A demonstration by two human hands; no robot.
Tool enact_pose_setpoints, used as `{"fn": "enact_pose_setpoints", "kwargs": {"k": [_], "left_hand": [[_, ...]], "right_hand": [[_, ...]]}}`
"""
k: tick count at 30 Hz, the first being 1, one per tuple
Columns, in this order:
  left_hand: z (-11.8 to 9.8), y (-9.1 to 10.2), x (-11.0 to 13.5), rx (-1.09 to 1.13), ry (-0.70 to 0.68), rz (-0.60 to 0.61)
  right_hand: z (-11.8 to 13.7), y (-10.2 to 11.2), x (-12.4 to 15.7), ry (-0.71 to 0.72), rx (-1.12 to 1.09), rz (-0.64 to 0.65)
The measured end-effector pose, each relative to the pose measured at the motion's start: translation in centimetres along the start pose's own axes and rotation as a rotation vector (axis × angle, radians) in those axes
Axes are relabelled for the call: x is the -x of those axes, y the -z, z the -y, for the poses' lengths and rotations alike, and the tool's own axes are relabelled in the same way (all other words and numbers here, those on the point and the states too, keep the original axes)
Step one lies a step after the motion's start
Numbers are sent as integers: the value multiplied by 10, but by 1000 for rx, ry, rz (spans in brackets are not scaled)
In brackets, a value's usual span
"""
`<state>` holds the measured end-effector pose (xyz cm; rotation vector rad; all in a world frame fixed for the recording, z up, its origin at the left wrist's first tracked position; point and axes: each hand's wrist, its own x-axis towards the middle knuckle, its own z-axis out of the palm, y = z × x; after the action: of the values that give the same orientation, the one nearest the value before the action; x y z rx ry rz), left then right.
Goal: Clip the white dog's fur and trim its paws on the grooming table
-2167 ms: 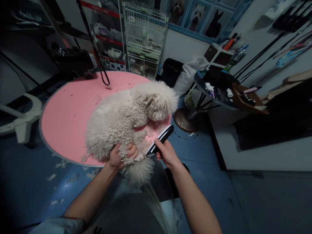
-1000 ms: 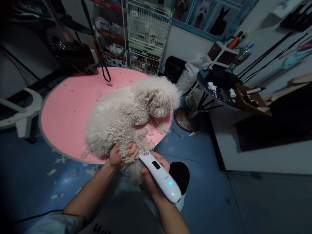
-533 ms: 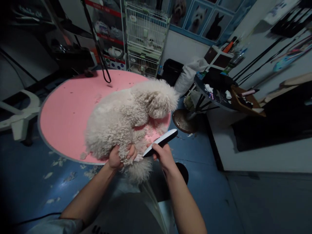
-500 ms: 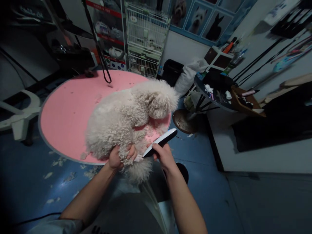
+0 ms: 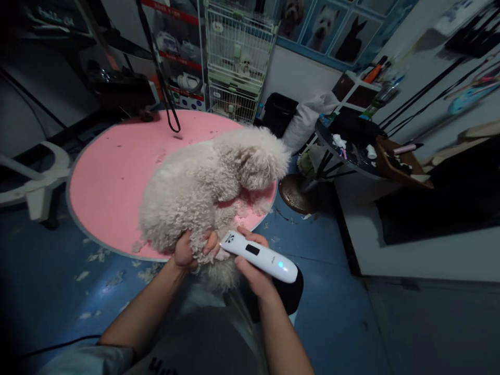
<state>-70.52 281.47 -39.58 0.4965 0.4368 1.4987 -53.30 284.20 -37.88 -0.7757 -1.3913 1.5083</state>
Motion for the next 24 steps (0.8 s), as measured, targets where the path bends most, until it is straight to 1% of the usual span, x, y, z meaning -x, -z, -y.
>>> {"fn": "enact_pose_setpoints", "kwargs": {"k": [3, 5, 8, 11, 15, 19, 21, 24], "left_hand": [[-1, 0, 0, 37, 8, 24], [-1, 0, 0, 62, 10, 41], [-2, 0, -1, 90, 16, 50], [-4, 0, 0, 104, 12, 38], [-6, 0, 0, 156, 14, 70], [-7, 1, -1, 177, 21, 92], [-7, 1, -1, 180, 25, 108], [-6, 2, -1, 183, 25, 138]], "right_hand": [[2, 6, -9, -58, -129, -48], [2, 13, -14, -33, -167, -74], [5, 24, -18, -8, -164, -55], [12, 34, -19, -2, -76, 20], [25, 38, -17, 67, 34, 184], [35, 32, -17, 60, 117, 309], [36, 27, -20, 38, 136, 332], [35, 22, -27, -26, 71, 350]]}}
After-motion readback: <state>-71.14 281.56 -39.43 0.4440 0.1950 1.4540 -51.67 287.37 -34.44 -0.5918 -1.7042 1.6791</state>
